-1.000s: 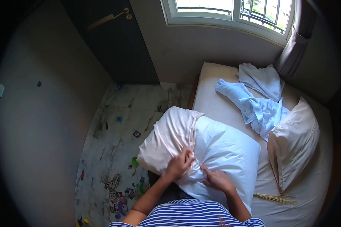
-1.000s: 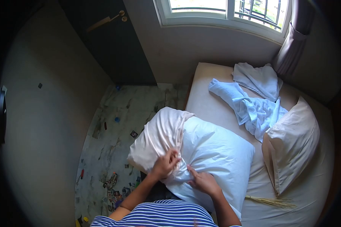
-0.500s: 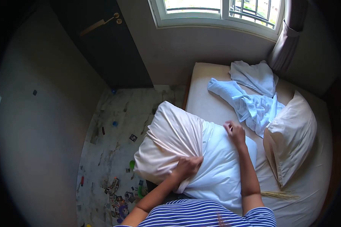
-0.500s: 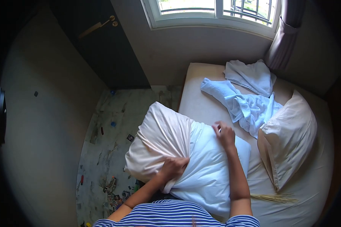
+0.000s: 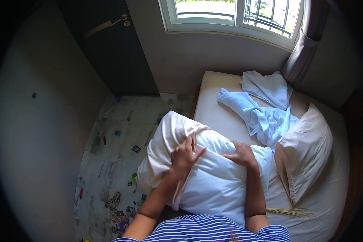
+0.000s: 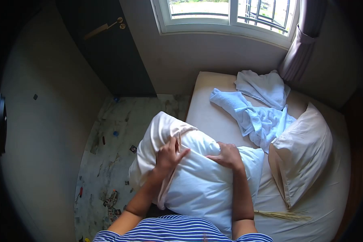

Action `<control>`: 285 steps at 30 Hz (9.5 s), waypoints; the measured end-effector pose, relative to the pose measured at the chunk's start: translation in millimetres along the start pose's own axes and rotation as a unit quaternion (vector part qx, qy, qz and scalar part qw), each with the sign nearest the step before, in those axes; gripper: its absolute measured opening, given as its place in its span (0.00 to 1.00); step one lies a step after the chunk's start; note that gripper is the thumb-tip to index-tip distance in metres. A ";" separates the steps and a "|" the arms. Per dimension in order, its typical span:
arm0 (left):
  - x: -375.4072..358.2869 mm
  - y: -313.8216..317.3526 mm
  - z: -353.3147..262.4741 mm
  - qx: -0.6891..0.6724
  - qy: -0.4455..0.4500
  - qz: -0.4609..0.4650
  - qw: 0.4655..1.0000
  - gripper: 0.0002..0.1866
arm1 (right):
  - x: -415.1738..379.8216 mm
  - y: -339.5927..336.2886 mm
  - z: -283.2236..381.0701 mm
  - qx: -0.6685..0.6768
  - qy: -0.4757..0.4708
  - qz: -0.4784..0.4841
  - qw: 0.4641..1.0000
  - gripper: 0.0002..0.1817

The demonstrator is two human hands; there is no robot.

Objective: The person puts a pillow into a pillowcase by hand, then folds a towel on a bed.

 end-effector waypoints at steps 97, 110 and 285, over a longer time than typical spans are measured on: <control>-21.6 -87.0 -77.0 -0.215 0.144 -0.153 0.954 0.09 | -33.8 -82.4 131.1 -0.004 -0.082 -0.388 0.918 0.16; -18.4 -74.8 44.0 -0.046 -0.038 -0.150 0.987 0.08 | -24.1 50.2 188.1 -0.092 -0.134 -0.173 0.971 0.08; -13.0 -41.6 16.3 -0.142 0.079 0.019 0.987 0.14 | -40.7 34.2 164.3 0.062 -0.131 -0.140 0.979 0.25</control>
Point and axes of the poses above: each hand's wrist, its own x-axis towards the middle knuckle, its own y-axis out of the palm, z = x × y, the point moved 4 cm from there along x, towards the middle knuckle, and after that the axes turned 5 degrees about -x, right-handed, at the moved point
